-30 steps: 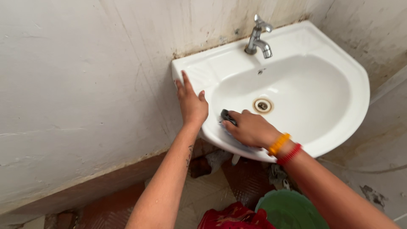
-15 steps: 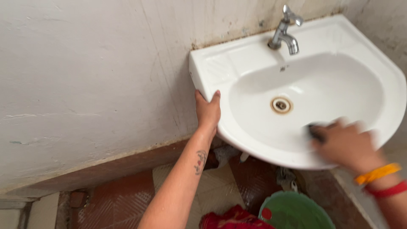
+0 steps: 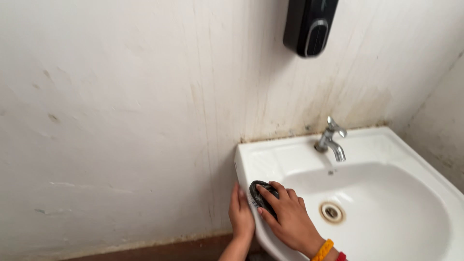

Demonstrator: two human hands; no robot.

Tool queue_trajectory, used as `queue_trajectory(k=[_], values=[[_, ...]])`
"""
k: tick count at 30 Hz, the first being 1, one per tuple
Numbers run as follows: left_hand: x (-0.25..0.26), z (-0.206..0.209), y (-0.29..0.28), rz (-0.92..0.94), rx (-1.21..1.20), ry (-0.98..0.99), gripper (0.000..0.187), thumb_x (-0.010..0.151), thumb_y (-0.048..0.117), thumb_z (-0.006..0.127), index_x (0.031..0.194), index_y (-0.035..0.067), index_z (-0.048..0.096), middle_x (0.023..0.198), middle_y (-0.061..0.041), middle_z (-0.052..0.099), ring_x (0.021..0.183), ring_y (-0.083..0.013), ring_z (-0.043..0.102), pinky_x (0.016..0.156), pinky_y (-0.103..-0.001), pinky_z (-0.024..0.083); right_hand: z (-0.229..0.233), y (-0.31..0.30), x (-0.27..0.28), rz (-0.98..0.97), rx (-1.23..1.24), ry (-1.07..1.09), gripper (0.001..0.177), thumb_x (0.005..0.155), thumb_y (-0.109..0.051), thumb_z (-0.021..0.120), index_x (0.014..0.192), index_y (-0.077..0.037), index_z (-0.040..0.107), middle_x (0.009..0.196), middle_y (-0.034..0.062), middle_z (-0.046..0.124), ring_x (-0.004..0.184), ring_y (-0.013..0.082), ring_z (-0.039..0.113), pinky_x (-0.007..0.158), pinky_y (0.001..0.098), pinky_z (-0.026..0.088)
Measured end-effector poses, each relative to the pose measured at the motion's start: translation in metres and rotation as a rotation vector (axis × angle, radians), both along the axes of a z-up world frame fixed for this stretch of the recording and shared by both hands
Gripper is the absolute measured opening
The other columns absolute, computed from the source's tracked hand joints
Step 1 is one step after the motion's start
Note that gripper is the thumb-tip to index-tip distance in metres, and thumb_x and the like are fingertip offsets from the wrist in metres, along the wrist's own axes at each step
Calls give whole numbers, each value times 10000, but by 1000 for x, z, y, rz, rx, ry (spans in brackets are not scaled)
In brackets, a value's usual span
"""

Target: The person scrubs a white ceramic sink with a dark brush, focusing on the basin and the area around the faucet. They repeatedly turn on the tap to rinse their hands and the brush, then continue scrubbing the sink surface and the wall junction.

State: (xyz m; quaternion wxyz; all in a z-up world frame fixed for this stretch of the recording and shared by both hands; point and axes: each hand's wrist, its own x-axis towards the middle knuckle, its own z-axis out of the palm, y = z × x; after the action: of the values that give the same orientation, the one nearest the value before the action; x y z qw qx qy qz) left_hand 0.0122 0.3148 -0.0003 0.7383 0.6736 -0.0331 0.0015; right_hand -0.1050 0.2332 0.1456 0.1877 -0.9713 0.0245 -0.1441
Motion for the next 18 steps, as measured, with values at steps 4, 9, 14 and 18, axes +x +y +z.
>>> queue_trajectory(k=[4, 9, 14, 18], values=[[15, -42, -8, -33, 135, 176, 537, 1041, 427, 379, 1436, 109, 555, 1384, -133, 660, 1284, -268, 629, 1082, -367, 471, 11, -29, 64, -130, -195, 114, 589, 931, -451, 542, 1493, -280, 491, 1494, 120, 467, 1224, 363, 510, 1009, 554, 402], [42, -51, -16, -71, 306, 228, 498, 1054, 387, 367, 1433, 121, 552, 1381, -131, 653, 1283, -276, 620, 1093, -360, 465, 11, -41, 137, -611, -263, 140, 535, 978, -465, 493, 1462, -237, 477, 1435, 168, 492, 1243, 427, 503, 1001, 628, 415], [48, -29, -11, 4, 327, 261, 436, 1026, 357, 463, 1320, 88, 638, 1258, -154, 720, 1179, -294, 692, 1007, -375, 519, -12, 18, 150, -495, -311, -20, 638, 908, -485, 560, 1455, -176, 447, 1437, 220, 446, 1203, 454, 484, 945, 645, 409], [62, -4, -16, 72, 283, 7, 422, 999, 343, 531, 1280, 57, 666, 1214, -166, 738, 1138, -307, 713, 968, -385, 537, 1, 0, 104, -314, -133, 131, 633, 936, -459, 558, 1509, -231, 417, 1469, 169, 435, 1230, 370, 482, 1011, 556, 411]])
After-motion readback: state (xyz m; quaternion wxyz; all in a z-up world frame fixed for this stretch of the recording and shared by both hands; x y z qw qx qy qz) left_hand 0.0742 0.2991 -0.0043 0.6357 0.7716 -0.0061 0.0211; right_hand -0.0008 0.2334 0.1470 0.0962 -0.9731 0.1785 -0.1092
